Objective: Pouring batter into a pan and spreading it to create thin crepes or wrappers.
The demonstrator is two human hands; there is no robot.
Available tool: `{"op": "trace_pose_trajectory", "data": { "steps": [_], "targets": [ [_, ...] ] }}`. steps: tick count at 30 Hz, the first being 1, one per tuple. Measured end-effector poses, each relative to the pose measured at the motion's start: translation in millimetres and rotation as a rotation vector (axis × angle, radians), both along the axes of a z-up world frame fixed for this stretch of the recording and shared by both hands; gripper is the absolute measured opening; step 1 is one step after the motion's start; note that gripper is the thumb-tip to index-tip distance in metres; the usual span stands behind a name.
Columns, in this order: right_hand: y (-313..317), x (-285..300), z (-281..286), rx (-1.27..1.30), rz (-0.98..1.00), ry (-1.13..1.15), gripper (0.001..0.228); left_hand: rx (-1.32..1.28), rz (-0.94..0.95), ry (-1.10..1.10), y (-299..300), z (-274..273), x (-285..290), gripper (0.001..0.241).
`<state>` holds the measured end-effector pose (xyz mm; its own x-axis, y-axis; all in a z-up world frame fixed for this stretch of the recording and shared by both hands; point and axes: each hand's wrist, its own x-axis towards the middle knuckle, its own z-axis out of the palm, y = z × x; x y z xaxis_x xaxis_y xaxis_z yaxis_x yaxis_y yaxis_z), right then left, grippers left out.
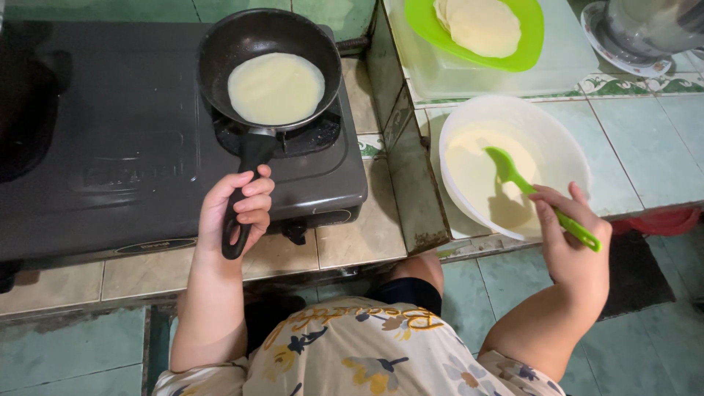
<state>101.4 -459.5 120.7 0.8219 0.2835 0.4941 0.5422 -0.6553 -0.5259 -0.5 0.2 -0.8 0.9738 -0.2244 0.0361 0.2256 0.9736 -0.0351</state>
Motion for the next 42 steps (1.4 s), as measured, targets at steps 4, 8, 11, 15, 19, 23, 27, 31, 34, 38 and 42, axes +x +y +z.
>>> {"op": "trace_pose_trajectory", "data": {
  "steps": [4, 8, 11, 15, 19, 23, 27, 31, 34, 38, 42],
  "targets": [
    [-20, -3, -4, 0.01, -0.019, -0.027, 0.01, 0.017, 0.001, -0.001, 1, -1, 0, 0.016],
    [-42, -16, -7, 0.025, -0.092, 0.045, 0.014, 0.022, -0.003, -0.01, 1, -1, 0, 0.015],
    [-40, -22, 1, 0.016, -0.002, 0.064, 0.012, 0.016, 0.001, -0.001, 0, 0, 1, 0.015],
    [-26, -16, 0, 0.05, 0.069, 0.105, 0.016, 0.003, -0.004, -0.012, 0, 0, 1, 0.015],
    [-12, -6, -3, 0.049, 0.087, 0.074, 0.014, 0.022, 0.019, 0.008, 0, -1, 0, 0.016],
    [-14, 0, -6, 0.053, -0.007, 0.039, 0.012, 0.025, 0.008, -0.002, 1, -2, 0, 0.016],
    [-33, -2, -12, 0.06, -0.067, 0.019, 0.013, 0.009, 0.001, 0.007, 1, -2, -1, 0.016],
    [-43, -14, -9, 0.049, -0.078, 0.061, 0.014, -0.001, -0.013, 0.004, 1, -1, 0, 0.016],
    [-34, -21, -1, 0.042, -0.014, 0.064, 0.011, 0.011, -0.008, 0.004, 0, 0, 1, 0.015],
    [-16, -16, 2, 0.021, 0.054, 0.051, 0.012, 0.003, -0.002, 0.001, 1, -1, 2, 0.016],
    [-13, -5, -6, 0.051, 0.026, 0.027, 0.014, 0.007, -0.009, -0.004, 2, -4, 2, 0.016]
  ]
}}
